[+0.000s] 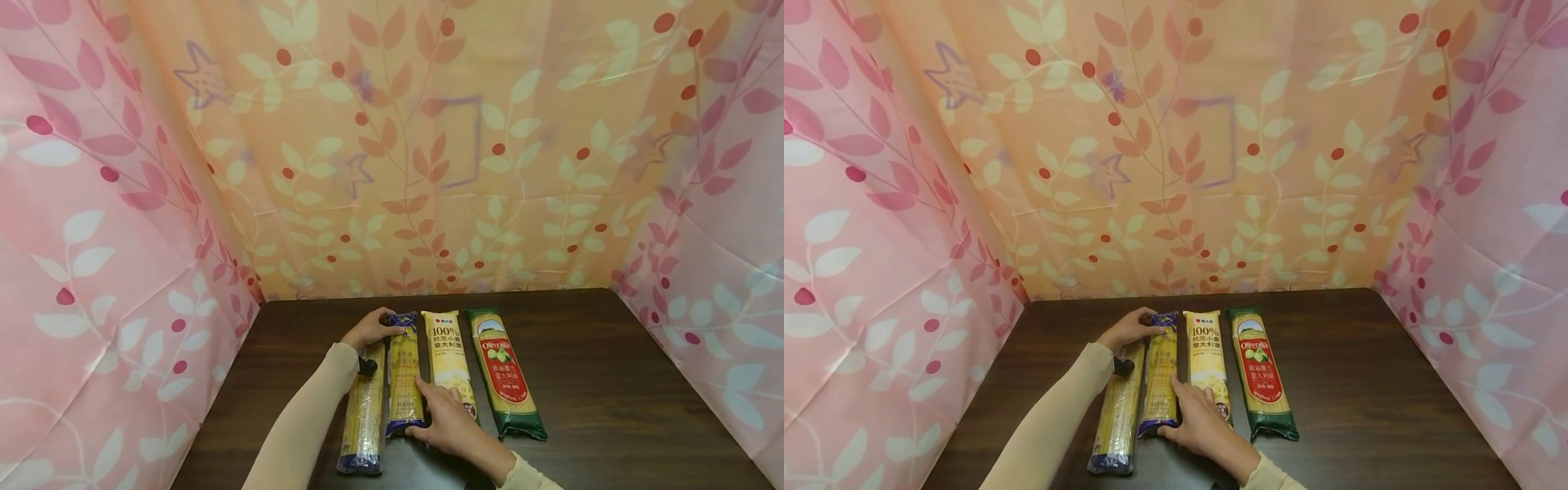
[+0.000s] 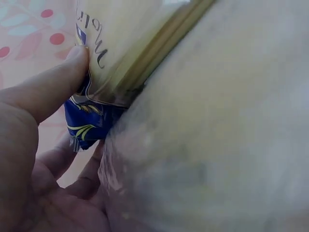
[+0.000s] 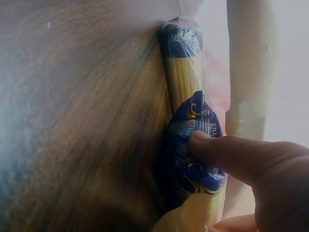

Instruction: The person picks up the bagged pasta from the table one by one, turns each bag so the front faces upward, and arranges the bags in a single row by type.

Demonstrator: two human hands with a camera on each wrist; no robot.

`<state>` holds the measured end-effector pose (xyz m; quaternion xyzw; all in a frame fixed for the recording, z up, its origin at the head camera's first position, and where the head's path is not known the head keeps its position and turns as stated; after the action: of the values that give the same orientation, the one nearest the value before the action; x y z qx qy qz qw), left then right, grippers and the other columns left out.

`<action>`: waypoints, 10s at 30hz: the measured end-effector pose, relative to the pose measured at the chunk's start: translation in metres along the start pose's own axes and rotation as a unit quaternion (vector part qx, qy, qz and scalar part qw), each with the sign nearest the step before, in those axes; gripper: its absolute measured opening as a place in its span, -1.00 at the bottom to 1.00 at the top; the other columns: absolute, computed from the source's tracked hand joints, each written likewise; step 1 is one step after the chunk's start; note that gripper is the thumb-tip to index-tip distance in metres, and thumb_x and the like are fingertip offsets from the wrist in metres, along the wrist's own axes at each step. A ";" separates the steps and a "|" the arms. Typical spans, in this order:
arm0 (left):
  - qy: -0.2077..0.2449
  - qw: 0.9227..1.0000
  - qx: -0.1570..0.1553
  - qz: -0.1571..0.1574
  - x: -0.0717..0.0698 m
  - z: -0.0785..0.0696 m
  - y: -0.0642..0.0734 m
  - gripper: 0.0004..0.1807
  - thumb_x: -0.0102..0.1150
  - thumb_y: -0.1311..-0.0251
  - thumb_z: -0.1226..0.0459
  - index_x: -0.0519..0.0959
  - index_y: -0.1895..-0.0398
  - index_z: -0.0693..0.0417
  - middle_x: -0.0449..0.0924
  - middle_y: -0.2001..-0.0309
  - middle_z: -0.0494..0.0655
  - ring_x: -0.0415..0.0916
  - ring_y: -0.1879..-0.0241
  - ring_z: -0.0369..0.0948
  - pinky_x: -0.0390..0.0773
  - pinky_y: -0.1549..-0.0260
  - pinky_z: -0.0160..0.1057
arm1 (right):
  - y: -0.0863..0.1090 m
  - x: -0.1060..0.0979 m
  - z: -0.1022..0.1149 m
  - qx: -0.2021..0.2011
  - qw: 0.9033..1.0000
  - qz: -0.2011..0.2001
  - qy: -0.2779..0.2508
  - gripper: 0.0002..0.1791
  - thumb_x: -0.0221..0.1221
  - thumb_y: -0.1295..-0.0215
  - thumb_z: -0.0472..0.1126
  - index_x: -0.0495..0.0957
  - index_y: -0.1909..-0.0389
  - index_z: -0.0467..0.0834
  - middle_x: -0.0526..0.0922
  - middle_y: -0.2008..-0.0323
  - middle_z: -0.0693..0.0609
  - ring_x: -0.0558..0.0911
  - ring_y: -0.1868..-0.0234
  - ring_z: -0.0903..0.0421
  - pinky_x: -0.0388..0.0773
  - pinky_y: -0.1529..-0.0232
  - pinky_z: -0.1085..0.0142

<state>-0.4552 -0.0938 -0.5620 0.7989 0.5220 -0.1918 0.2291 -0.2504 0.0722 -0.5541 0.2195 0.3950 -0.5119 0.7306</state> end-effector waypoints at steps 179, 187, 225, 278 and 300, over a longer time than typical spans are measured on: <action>0.127 0.969 0.085 -0.193 -0.037 -0.052 0.067 -0.56 0.34 -0.49 0.04 0.57 -0.27 0.05 0.59 -0.23 0.13 0.58 -0.14 0.05 0.61 -0.07 0.07 | 0.014 0.001 0.020 -0.043 0.913 0.116 -0.389 0.20 0.49 -0.36 -0.09 -0.14 -0.73 -0.27 0.24 -0.54 -0.48 0.46 -0.45 -0.40 0.57 -0.32 -0.06; 0.148 0.972 0.071 -0.168 -0.036 -0.047 0.071 -0.53 0.26 -0.55 -0.01 0.55 -0.32 0.05 0.52 -0.38 0.16 0.49 -0.38 0.15 0.57 -0.20 0.16 | 0.014 0.004 0.026 -0.062 0.869 0.120 -0.476 0.23 0.44 -0.34 -0.30 -0.25 -0.76 -0.16 0.03 -0.54 -0.45 0.56 -0.36 -0.35 0.71 -0.11 0.15; 0.141 0.979 0.047 -0.136 -0.028 -0.046 0.073 -0.31 0.48 -0.36 0.06 0.40 -0.44 0.03 0.38 -0.40 0.30 0.58 -0.07 0.14 0.68 0.04 0.16 | 0.018 -0.014 0.031 -0.119 0.974 0.031 -0.192 0.30 0.57 -0.20 -0.27 -0.12 -0.78 -0.08 0.20 -0.37 -0.25 0.49 -0.13 -0.04 0.62 -0.04 0.27; 0.142 0.985 -0.018 -0.092 -0.071 0.030 0.046 -0.23 0.44 -0.42 0.16 0.35 -0.58 0.20 0.43 -0.36 0.32 0.55 -0.08 0.06 0.65 -0.02 0.00 | -0.056 0.034 0.064 -0.036 0.990 0.068 -0.121 0.41 0.67 -0.10 -0.05 -0.12 -0.72 -0.35 0.18 -0.62 -0.37 0.31 -0.58 -0.27 0.31 -0.53 -0.11; 0.050 0.996 -0.032 -0.064 -0.064 0.051 0.040 -0.21 0.41 -0.45 0.09 0.33 -0.61 0.20 0.31 -0.52 0.38 0.46 -0.34 0.28 0.56 -0.23 0.24 | -0.065 0.052 0.073 0.025 0.993 0.099 -0.053 0.36 0.68 -0.06 0.10 0.06 -0.72 -0.26 0.38 -0.45 -0.37 0.48 -0.36 -0.29 0.52 -0.32 -0.09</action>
<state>-0.4466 -0.1846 -0.5625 0.7646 0.5888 -0.1486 0.2156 -0.2759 -0.0356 -0.5475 0.2488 0.3193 -0.4576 0.7917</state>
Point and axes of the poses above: each hand's wrist, its own y-axis away from the middle knuckle, its own x-axis out of the palm, z = x × y, the point moved 7 cm from there along -y, towards the middle knuckle
